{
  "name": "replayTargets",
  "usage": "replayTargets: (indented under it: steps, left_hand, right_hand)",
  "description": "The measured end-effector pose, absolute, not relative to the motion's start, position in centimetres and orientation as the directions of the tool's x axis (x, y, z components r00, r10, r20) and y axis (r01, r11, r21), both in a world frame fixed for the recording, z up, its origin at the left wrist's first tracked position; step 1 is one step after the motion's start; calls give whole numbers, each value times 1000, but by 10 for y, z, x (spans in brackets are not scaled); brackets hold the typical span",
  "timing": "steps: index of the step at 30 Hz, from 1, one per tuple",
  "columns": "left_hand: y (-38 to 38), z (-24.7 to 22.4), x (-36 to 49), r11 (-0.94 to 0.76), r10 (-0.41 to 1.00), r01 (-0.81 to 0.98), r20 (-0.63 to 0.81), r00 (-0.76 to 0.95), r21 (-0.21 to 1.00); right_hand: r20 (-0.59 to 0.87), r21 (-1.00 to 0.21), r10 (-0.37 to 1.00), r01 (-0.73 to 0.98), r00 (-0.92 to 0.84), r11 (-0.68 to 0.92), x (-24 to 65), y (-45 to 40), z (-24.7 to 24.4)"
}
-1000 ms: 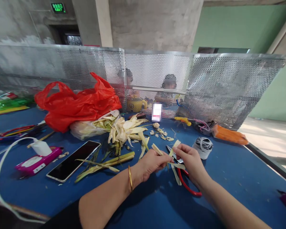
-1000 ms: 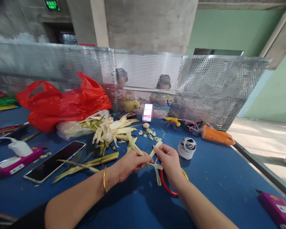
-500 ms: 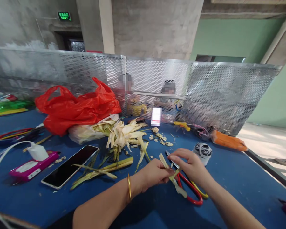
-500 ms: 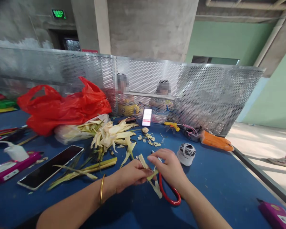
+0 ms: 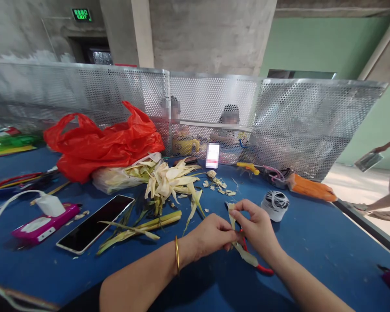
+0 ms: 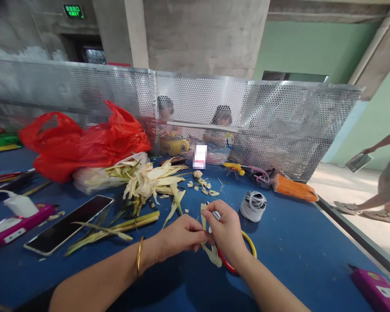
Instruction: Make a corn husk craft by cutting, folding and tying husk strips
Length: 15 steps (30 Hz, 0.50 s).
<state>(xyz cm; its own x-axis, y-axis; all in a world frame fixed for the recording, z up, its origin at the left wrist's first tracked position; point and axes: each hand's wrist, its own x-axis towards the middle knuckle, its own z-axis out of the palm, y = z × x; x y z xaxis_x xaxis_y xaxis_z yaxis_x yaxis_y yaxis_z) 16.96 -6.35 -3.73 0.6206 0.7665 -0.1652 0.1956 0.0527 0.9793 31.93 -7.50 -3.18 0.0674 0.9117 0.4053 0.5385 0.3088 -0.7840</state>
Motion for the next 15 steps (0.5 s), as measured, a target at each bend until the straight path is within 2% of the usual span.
replayTargets:
  steps: [2,5,6,8,11,13,15]
  left_hand:
    - [-63,-36,170,137,780,149,-200,593,979]
    - [-58,-34,168,233,804,46,-219,553,971]
    - [-56,-34,167,251,810,22,-223,542,968]
    - [-53,-33,166,288,817,-12,-239,526,958]
    - [-52,-34,165,303,822,5,-264,505,953]
    - [-54,-37,166,281,816,45,-263,515,959]
    - [-55,-39,168,261,807,63,-254,533,963]
  right_hand:
    - [455,-745,889,566,45,352,324,-70,-32]
    - [492,-780,844,539,212,319,335,-61,-32]
    - [456,-828,840,487,293,279,337,-59,-32]
    - [277,-935,890,315,363,163,340,-56,-31]
    - [0,-998,987,59,162,-10,337,-56,-34]
    - [-45,-998,996,-44,73,-41,334,-56,-38]
    - [-38,-996,995,-88,96,-30,333,-55,-41]
